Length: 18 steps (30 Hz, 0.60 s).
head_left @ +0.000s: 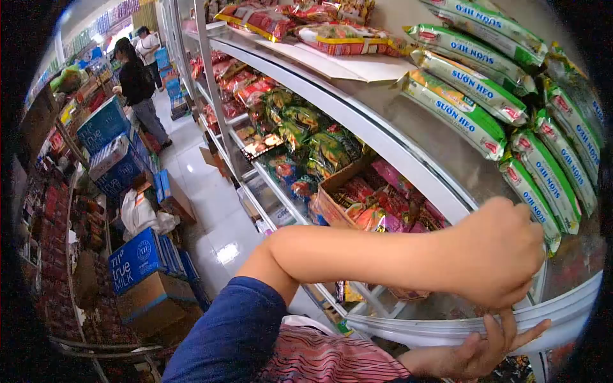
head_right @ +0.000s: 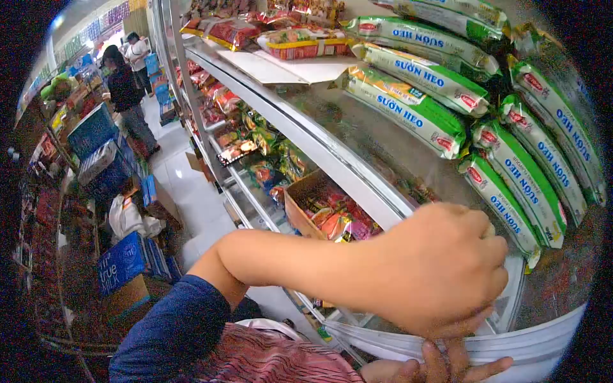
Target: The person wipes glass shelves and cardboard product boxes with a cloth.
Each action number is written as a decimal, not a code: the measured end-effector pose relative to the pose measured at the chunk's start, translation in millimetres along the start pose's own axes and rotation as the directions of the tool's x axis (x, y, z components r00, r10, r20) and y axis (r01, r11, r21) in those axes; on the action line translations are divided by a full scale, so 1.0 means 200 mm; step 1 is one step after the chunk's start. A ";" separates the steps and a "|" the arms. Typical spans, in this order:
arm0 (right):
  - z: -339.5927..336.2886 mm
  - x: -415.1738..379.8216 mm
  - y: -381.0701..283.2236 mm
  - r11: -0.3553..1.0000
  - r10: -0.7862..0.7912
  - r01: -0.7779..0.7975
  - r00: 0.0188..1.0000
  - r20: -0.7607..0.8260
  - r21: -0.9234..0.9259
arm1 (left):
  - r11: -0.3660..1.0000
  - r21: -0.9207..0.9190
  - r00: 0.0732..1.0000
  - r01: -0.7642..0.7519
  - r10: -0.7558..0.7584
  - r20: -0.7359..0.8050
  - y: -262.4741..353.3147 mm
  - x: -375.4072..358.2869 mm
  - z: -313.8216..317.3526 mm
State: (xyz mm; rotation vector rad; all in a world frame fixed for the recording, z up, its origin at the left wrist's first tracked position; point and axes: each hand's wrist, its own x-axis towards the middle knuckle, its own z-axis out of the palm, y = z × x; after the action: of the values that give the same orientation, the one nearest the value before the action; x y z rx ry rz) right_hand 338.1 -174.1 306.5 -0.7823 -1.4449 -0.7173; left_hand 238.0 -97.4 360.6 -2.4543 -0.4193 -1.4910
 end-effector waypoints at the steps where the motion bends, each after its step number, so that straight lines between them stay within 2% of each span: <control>1: 0.01 0.00 0.01 1.000 -0.008 0.009 0.999 -0.050 0.023 | 0.999 -0.054 0.998 0.001 -0.004 -0.066 -0.03 -0.02 -0.02; 2: 0.01 0.00 0.01 1.000 -0.005 0.006 0.999 -0.045 0.020 | 0.994 -0.108 0.992 -0.003 -0.011 -0.130 -0.07 -0.05 -0.04; 5: -0.04 0.00 0.05 0.998 -0.053 0.053 0.999 0.000 0.018 | 0.991 0.136 0.993 0.008 0.008 -0.115 -0.22 -0.17 -0.23; 6: -0.09 -0.02 0.08 0.990 -0.118 0.126 0.986 0.120 -0.058 | 0.973 0.228 0.988 0.046 -0.010 -0.156 -0.28 -0.22 -0.30; 7: -0.12 -0.03 0.09 0.972 -0.166 0.200 0.956 0.244 -0.124 | 0.955 0.273 0.986 0.112 -0.072 -0.153 -0.34 -0.26 -0.39; 8: -0.13 -0.03 0.08 0.973 -0.156 0.191 0.957 0.244 -0.131 | 0.942 0.274 0.976 0.194 -0.156 -0.155 -0.43 -0.30 -0.46; 9: -0.12 -0.03 0.06 0.978 -0.112 0.149 0.966 0.232 -0.149 | 0.895 0.226 0.919 0.385 -0.349 -0.185 -0.46 -0.33 -0.53; 10: -0.10 -0.02 0.04 0.980 -0.075 0.112 0.973 0.220 -0.164 | 0.885 0.212 0.897 0.415 -0.359 -0.259 -0.51 -0.36 -0.56; 11: -0.09 -0.03 0.03 0.980 -0.080 0.117 0.973 0.218 -0.163 | 0.885 0.213 0.896 0.414 -0.356 -0.264 -0.51 -0.36 -0.56; 13: -0.07 -0.04 0.02 0.984 -0.050 0.074 0.988 0.149 -0.165 | 0.833 0.368 0.888 0.414 -0.281 -0.364 -0.48 -0.37 -0.50; 14: -0.09 -0.02 0.06 0.975 -0.153 0.182 0.966 0.210 -0.129 | 0.805 0.411 0.874 0.428 -0.252 -0.415 -0.45 -0.35 -0.46; 15: -0.09 -0.02 0.06 0.974 -0.153 0.184 0.964 0.217 -0.134 | 0.776 0.440 0.871 0.451 -0.275 -0.408 -0.40 -0.32 -0.43; 17: -0.08 -0.02 0.03 0.942 -0.116 0.182 0.965 0.234 -0.283 | 0.853 0.357 0.894 0.381 -0.242 -0.377 -0.32 -0.27 -0.33; 18: -0.08 -0.02 0.04 0.929 -0.102 0.187 0.959 0.265 -0.320 | 0.904 0.312 0.925 0.293 -0.186 -0.331 -0.28 -0.24 -0.29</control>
State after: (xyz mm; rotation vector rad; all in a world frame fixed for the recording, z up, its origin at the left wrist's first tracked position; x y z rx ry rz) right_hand 353.6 -182.6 302.2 -1.0692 -1.6357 -1.0339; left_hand 149.9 -71.3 347.1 -1.9159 -0.8754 -1.6695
